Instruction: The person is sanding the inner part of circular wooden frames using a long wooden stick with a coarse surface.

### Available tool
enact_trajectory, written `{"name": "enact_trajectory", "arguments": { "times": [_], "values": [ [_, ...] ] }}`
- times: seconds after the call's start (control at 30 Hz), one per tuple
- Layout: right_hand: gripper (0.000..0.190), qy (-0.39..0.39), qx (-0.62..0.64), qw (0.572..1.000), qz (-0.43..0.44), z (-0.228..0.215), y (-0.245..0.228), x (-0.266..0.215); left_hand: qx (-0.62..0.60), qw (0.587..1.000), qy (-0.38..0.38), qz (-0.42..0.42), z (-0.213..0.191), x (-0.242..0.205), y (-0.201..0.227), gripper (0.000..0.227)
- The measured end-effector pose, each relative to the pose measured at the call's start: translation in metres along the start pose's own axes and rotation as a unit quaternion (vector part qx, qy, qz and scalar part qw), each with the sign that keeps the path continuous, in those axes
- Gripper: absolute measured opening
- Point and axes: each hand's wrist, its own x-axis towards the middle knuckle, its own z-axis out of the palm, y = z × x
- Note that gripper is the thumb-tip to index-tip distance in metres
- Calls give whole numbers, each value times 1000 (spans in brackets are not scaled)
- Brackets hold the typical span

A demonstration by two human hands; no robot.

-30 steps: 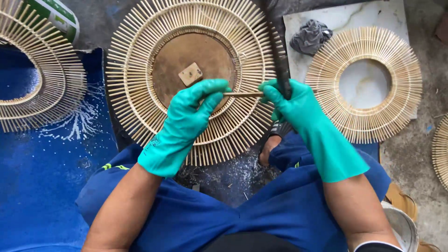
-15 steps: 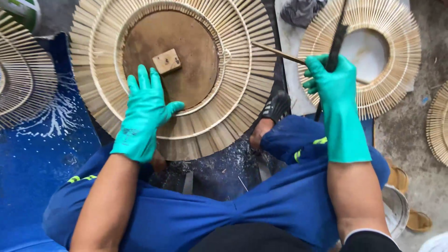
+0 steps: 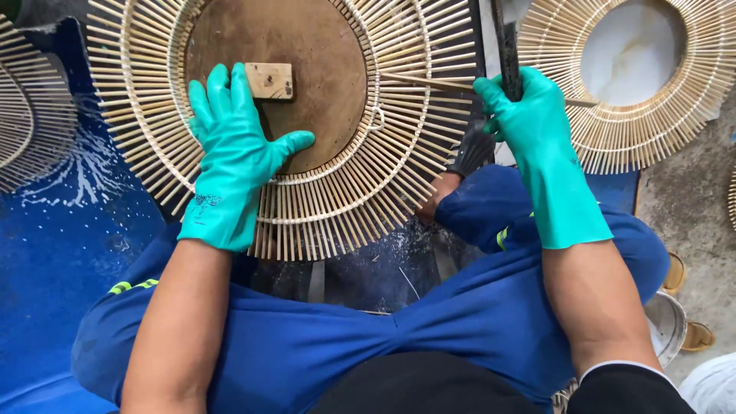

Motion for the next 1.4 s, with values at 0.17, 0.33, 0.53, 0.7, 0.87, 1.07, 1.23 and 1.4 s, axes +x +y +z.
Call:
{"name": "enact_trajectory", "arguments": {
  "times": [0.17,0.33,0.53,0.7,0.87,1.07,1.23,1.4],
  "values": [
    [31,-9,-24,1000,0,-10,-10,-6,12,1000,11,17,4,0,-6,134],
    [30,9,-29,999,11,-11,-6,-5,-4,999,-31,-25,3,1,-4,137],
    [30,8,-29,999,-22,-4,0,-8,-30,996,-61,-63,-6,4,14,139],
    [36,-5,-51,999,-9,-8,-8,-14,-34,994,-74,-68,-7,3,14,140],
    [44,60,109,985,-116,-25,-55,-90,-68,995,-52,-47,-16,11,22,134],
    [52,116,302,931,-168,-23,-53,-182,-97,989,-74,-81,-26,2,34,131],
    [49,86,266,960,0,-6,-59,-205,-81,990,-76,-92,-32,6,34,130],
    [54,-9,269,947,176,27,-24,-205,-96,981,-109,-128,-23,4,34,139]
  ]
}}
